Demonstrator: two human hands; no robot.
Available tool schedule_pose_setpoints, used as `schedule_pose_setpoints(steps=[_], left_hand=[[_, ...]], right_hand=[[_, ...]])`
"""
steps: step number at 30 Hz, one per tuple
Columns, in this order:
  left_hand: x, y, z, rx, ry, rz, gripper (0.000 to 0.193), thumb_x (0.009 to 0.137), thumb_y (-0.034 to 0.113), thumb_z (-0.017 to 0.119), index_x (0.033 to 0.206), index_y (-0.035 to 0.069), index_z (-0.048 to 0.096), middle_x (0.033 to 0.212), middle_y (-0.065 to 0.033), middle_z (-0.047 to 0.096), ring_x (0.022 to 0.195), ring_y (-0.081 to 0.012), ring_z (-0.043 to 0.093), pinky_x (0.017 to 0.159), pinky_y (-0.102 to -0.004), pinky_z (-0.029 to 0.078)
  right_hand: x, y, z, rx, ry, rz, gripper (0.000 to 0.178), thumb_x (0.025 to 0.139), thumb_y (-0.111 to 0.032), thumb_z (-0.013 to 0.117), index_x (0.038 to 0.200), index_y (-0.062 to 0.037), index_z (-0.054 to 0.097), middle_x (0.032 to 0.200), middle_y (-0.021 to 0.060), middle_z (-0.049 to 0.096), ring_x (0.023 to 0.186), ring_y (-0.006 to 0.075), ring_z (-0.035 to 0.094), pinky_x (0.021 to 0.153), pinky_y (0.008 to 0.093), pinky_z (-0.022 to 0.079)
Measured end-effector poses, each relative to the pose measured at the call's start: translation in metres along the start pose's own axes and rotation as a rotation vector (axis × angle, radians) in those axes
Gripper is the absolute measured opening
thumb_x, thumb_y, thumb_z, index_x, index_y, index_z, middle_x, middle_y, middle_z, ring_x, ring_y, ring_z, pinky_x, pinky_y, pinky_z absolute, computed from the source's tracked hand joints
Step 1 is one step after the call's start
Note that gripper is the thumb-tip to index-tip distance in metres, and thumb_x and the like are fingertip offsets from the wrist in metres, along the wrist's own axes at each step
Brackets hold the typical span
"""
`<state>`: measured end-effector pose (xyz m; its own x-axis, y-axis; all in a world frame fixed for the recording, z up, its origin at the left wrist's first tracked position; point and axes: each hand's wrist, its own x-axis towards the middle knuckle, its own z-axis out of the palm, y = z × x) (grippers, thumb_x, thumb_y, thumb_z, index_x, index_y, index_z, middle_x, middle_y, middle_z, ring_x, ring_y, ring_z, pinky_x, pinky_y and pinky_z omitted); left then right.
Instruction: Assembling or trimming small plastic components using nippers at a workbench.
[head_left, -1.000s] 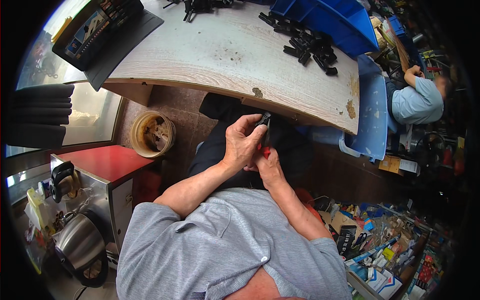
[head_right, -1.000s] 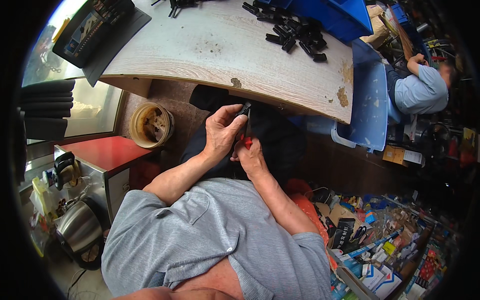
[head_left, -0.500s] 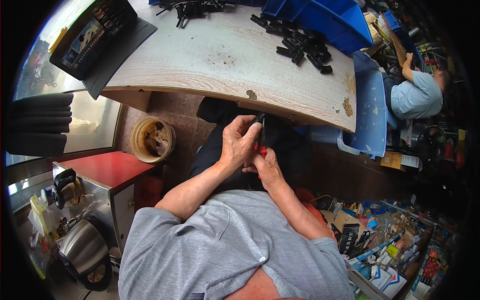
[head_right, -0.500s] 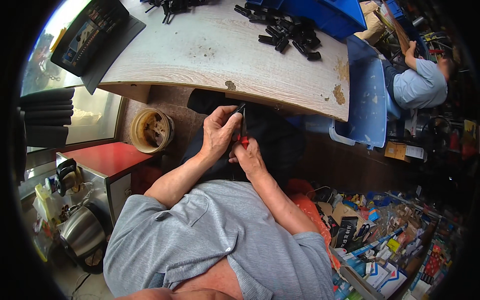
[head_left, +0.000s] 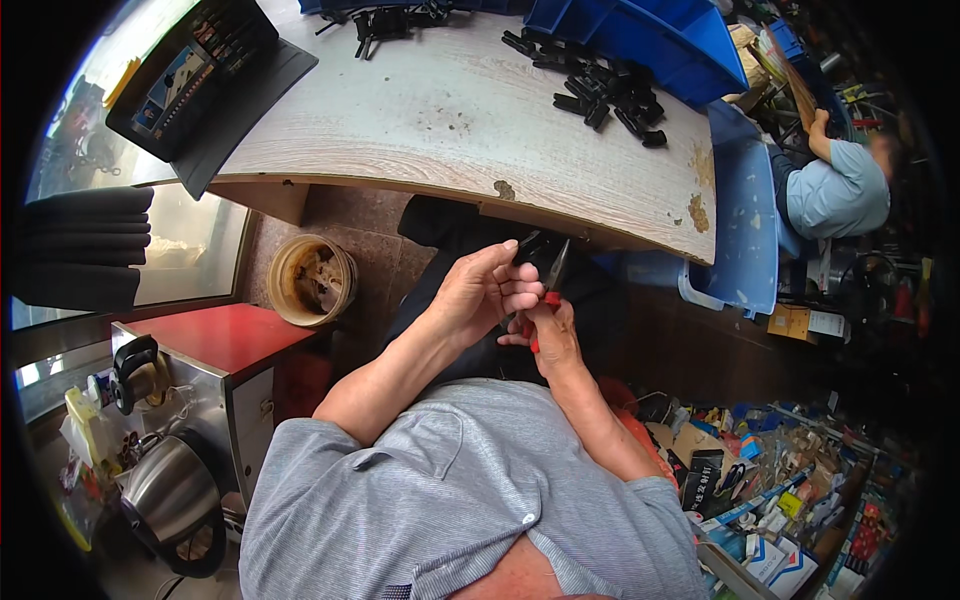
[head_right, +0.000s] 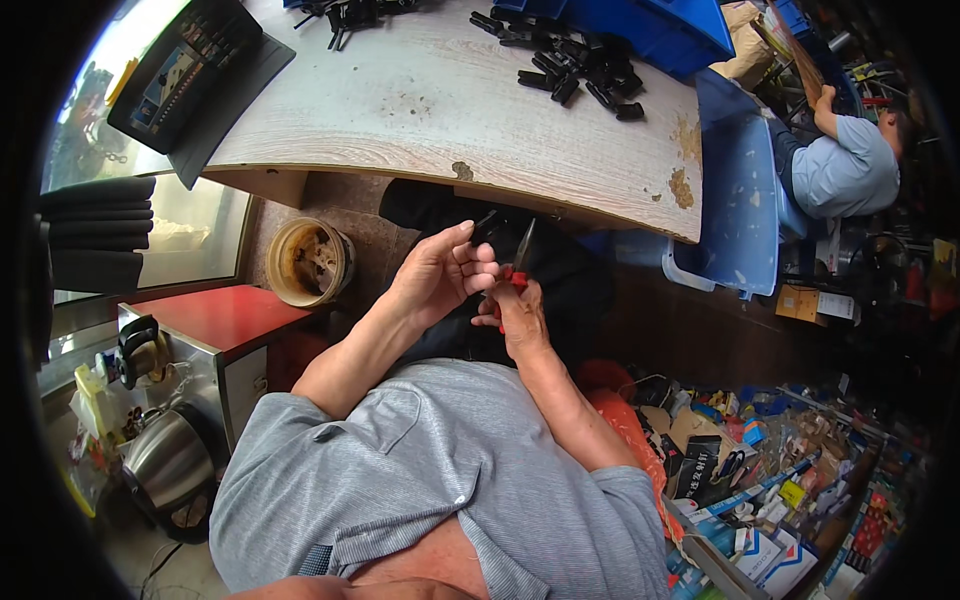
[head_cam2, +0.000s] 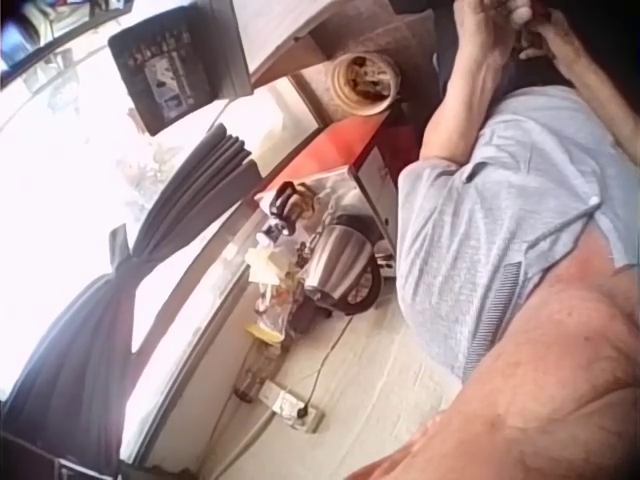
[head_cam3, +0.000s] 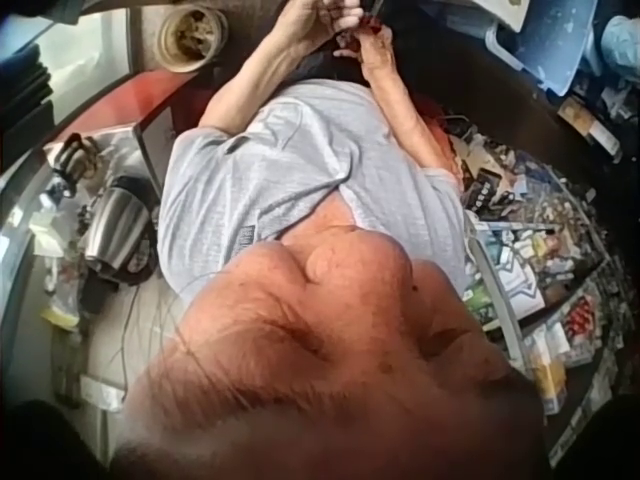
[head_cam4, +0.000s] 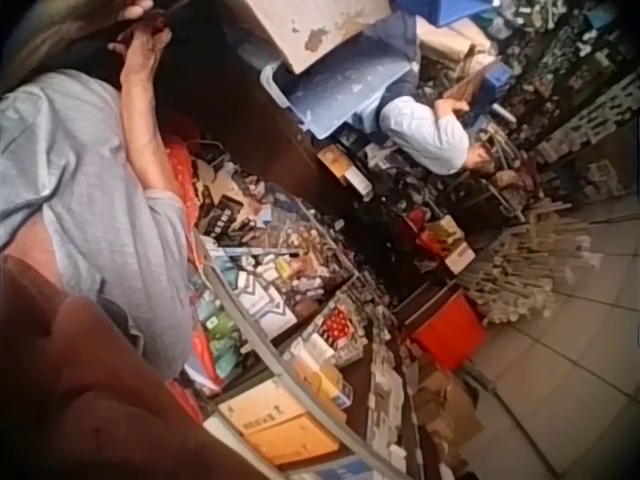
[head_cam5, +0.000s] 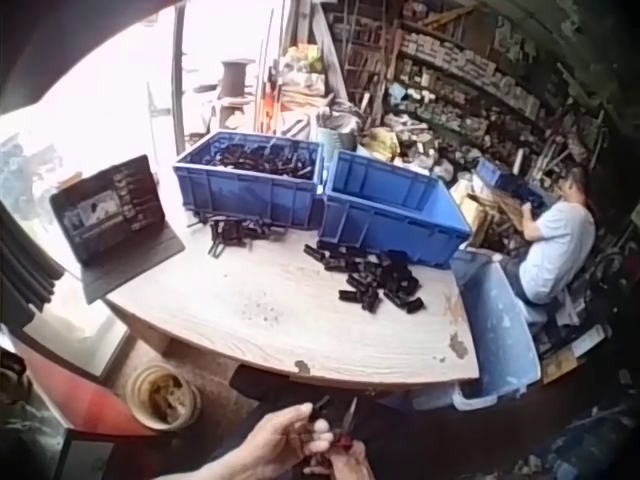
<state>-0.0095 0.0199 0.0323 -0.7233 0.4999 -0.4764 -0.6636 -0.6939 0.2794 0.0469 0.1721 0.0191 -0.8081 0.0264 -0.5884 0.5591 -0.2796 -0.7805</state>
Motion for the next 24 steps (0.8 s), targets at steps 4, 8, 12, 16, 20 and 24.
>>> schedule_pose_setpoints(steps=[4,8,12,16,20,24], left_hand=[[0.000,0.001,0.002,-0.092,-0.037,-0.103,0.033,0.098,0.031,0.058,0.099,0.000,0.066,0.085,-0.0106,0.072,0.077,-0.0235,0.072,0.072,-0.0328,0.062],[0.001,0.001,0.001,-0.116,-0.074,-0.134,0.035,0.099,0.032,0.056,0.100,-0.002,0.066,0.085,-0.0111,0.072,0.078,-0.0243,0.073,0.071,-0.0326,0.062],[0.003,0.004,0.004,-0.116,-0.089,-0.128,0.035,0.099,0.030,0.056,0.101,-0.002,0.067,0.085,-0.0114,0.072,0.079,-0.0247,0.073,0.071,-0.0328,0.062],[0.008,0.020,0.027,0.055,-0.085,-0.066,0.031,0.099,0.029,0.056,0.104,-0.001,0.064,0.085,-0.0113,0.071,0.077,-0.0244,0.071,0.071,-0.0338,0.061],[0.049,0.059,0.096,0.344,-0.175,0.107,0.028,0.096,0.024,0.062,0.108,-0.001,0.057,0.089,-0.0144,0.068,0.079,-0.0244,0.070,0.074,-0.0353,0.059],[0.089,0.107,0.144,0.767,-0.282,0.594,0.041,0.094,0.029,0.066,0.120,-0.003,0.060,0.098,-0.0117,0.068,0.093,-0.0208,0.068,0.079,-0.0327,0.058]], right_hand=[[0.002,0.004,-0.005,0.016,0.004,-0.010,0.020,0.084,-0.027,0.062,0.085,-0.0077,0.058,0.067,0.0024,0.052,0.057,0.0115,0.057,0.051,0.0319,0.058],[0.004,0.004,-0.005,0.014,0.011,0.003,0.020,0.084,-0.028,0.062,0.083,-0.0086,0.058,0.063,0.0014,0.051,0.054,0.0111,0.056,0.049,0.0323,0.058],[0.006,0.004,-0.006,0.022,0.001,-0.010,0.021,0.085,-0.029,0.062,0.082,-0.0085,0.058,0.063,0.0014,0.052,0.053,0.0111,0.056,0.049,0.0322,0.058],[0.010,0.013,-0.009,0.010,-0.026,0.007,0.025,0.090,-0.032,0.062,0.085,-0.0082,0.058,0.063,0.0015,0.052,0.053,0.0110,0.057,0.050,0.0322,0.058],[0.016,0.023,-0.017,0.006,-0.006,0.041,0.022,0.092,-0.028,0.057,0.100,-0.0086,0.053,0.066,0.0013,0.054,0.054,0.0119,0.057,0.054,0.0376,0.061],[0.010,0.025,-0.015,0.006,-0.006,0.040,0.021,0.093,-0.028,0.057,0.103,-0.0093,0.052,0.066,0.0020,0.054,0.054,0.0139,0.059,0.056,0.0418,0.061]])
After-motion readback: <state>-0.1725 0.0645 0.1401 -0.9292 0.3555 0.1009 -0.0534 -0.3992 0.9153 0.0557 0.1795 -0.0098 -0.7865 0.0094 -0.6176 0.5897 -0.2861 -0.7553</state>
